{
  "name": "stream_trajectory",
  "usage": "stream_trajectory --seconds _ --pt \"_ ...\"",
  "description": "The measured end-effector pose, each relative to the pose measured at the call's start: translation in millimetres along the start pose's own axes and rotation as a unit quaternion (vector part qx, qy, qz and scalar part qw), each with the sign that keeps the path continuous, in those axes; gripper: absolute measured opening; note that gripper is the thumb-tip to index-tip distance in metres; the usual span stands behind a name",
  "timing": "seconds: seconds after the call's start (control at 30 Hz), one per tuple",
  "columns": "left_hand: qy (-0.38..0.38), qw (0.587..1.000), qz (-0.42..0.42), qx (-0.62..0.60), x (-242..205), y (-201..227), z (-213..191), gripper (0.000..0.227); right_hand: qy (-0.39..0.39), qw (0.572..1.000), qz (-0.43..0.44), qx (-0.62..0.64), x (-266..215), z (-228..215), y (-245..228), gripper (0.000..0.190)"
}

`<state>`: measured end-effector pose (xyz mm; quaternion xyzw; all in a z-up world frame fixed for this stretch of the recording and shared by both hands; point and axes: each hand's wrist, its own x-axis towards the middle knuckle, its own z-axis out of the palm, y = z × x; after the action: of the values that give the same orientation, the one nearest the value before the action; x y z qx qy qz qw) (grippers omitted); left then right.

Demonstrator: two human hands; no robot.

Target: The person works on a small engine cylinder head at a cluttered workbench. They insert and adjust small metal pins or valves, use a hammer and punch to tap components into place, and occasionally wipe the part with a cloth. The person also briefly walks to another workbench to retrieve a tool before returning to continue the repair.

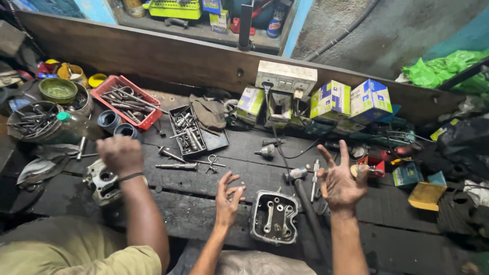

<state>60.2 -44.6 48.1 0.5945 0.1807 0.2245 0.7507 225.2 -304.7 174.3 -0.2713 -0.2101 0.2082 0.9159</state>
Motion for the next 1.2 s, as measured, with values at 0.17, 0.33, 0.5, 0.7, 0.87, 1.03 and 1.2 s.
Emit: stream_trajectory --seconds 0.17,0.33,0.5,0.7,0.87,1.03,1.2 --pt "-0.006 1.0 -0.002 -0.004 12.1 1.2 -4.5 0.066 -0.063 0.988 -0.001 -0.141 -3.3 -12.3 26.1 0.114" --pt "-0.052 0.992 0.072 0.089 8.5 -20.2 19.4 0.049 -0.017 0.644 -0.022 -0.765 -35.3 -38.9 104.6 0.043" --pt "-0.151 0.951 0.131 0.235 11.7 -32.3 62.4 0.025 -0.038 0.513 0.152 -0.844 -44.1 -52.2 125.8 0.037" --pt "-0.185 0.947 0.071 0.253 6.7 -31.9 61.3 0.023 -0.036 0.541 0.088 -0.836 -60.5 -46.0 126.3 0.038" --pt "-0.159 0.955 0.073 0.24 -1.4 -27.9 60.2 0.023 -0.067 0.527 0.04 -0.846 -66.4 -38.9 126.2 0.037" --pt "-0.152 0.953 0.037 0.259 -0.3 -33.2 61.8 0.024 -0.026 0.545 0.085 -0.834 -64.9 -36.6 126.7 0.034" --pt "-0.148 0.956 0.009 0.252 2.2 -36.0 62.7 0.024 -0.015 0.553 0.085 -0.829 -62.7 -32.3 123.1 0.032"
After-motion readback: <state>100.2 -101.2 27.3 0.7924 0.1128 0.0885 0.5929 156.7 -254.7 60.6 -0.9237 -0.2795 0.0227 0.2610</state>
